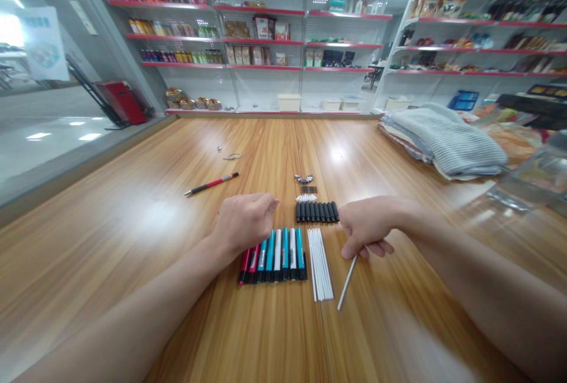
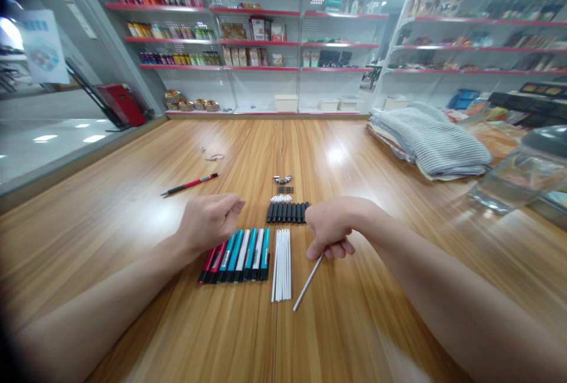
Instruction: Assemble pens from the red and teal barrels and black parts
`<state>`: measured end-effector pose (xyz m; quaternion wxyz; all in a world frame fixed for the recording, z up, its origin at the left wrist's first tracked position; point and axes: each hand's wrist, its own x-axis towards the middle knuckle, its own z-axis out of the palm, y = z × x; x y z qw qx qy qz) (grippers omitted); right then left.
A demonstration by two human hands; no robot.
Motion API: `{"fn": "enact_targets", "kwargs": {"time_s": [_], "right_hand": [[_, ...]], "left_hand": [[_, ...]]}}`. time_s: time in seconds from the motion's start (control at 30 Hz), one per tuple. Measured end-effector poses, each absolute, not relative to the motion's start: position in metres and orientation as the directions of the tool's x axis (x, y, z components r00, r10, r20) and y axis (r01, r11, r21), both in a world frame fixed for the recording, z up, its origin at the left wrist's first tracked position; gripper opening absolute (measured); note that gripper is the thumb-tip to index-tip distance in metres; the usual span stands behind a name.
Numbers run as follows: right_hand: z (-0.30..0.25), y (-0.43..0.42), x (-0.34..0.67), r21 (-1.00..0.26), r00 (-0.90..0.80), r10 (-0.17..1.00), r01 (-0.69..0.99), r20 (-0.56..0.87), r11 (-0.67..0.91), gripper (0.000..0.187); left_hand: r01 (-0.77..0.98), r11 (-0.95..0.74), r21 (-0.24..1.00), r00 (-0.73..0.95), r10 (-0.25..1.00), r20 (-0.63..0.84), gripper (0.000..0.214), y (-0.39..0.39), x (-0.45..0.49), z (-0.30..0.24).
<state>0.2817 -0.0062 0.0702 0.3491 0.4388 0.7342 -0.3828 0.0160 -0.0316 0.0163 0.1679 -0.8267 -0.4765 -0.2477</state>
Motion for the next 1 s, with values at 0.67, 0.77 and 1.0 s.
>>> {"fn": "enact_targets", "kwargs": {"time_s": [0.67,0.77,1.0], "right_hand": [[0.0728,-0.008,0.2773,-0.353,-0.471,0.439,0.877,-0.765,0.325,0.037],[0.0737,-0.0096,0.2783,-0.347,-0.471,0.424,0.875,-0.773,0.338,0.034],[0.075,-0.0139,0.278,-0.252,-0.382,0.378,0.903,-0.844,0.349,0.025]], "left_hand": [[0.873,-0.486,-0.041,0.422,0.712,0.561,0.034,-0.032,0.0168,0.0168],[0.876,-0.481,-0.039,0.417,0.713,0.564,0.034,-0.0325,0.0171,0.0173],[0.88,-0.473,-0.044,0.414,0.716,0.562,0.033,-0.0327,0.0168,0.0175]]}}
